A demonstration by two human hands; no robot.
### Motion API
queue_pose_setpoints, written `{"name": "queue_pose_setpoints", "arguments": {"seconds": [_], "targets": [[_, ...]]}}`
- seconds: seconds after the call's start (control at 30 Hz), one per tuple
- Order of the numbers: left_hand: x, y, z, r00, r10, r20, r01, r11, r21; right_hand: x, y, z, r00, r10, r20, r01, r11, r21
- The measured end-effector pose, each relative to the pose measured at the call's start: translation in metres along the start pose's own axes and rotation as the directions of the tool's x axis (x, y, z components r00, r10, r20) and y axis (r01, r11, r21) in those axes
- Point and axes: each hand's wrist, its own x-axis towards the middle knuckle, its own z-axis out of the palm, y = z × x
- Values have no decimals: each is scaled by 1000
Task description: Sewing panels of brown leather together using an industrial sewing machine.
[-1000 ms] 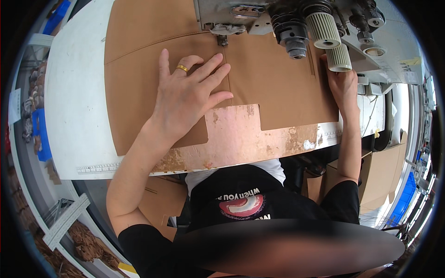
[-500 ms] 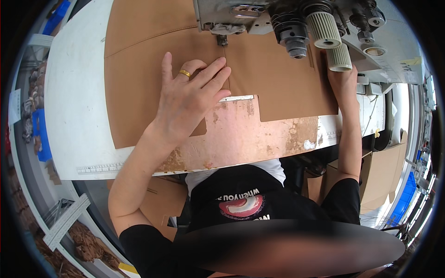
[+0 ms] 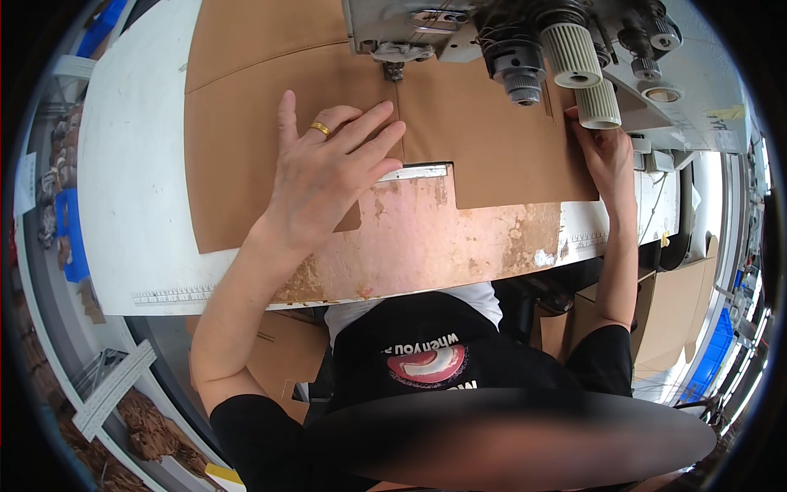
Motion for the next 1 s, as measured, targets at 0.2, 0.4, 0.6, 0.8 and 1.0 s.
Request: {"name": "queue_pose_setpoints", "arguments": {"seconds": [0.2,0.4,0.6,0.8,1.0], "targets": [[3,-2,0,1000,13,1,-13,1000,3,2,5,4,993,-78,-83,72,995,-75],[2,2,2,999,40,28,-40,999,4,9,8,7,982,-158,-104,143,980,-141],[2,0,-4,999,44,28,-43,998,-36,13,7,7,975,-179,-131,151,969,-196],[3,-5,0,999,43,20,-43,999,-29,17,5,9,969,-206,-134,171,958,-232],[8,-9,-6,993,86,75,-83,996,-33,21,1,10,962,-221,-162,172,947,-270]]}}
